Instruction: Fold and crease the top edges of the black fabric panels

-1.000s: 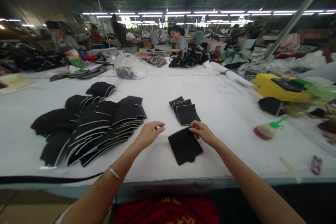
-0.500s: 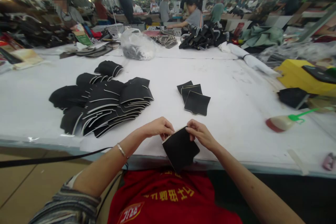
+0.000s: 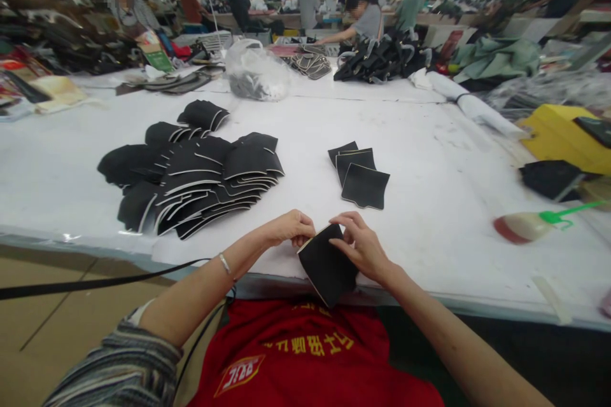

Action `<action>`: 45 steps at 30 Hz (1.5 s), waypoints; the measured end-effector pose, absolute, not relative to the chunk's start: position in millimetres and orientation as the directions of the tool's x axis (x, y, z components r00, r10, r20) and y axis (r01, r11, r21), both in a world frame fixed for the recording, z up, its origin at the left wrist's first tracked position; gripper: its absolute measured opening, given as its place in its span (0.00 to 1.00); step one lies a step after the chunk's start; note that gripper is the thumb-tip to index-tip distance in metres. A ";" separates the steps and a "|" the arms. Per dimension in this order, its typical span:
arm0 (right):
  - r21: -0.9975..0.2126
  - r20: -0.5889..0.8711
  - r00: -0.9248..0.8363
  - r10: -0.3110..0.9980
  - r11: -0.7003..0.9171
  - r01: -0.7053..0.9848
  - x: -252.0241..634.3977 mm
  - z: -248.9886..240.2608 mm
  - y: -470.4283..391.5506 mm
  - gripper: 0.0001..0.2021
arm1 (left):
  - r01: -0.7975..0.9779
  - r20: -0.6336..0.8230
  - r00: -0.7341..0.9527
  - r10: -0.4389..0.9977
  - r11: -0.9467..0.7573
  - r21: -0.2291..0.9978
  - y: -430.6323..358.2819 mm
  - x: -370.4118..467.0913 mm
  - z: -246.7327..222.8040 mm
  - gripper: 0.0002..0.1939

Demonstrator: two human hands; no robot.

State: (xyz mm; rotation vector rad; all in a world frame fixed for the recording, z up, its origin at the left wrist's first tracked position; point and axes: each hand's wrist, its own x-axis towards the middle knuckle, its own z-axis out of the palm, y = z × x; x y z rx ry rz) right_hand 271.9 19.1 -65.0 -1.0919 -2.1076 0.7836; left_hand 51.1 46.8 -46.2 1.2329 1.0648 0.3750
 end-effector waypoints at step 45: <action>-0.663 0.262 -0.770 0.581 0.689 0.295 257.0 -10.8 -10.7 0.07 | 0.459 -0.254 0.723 0.643 -0.171 0.872 47.3 56.7 -37.9 0.10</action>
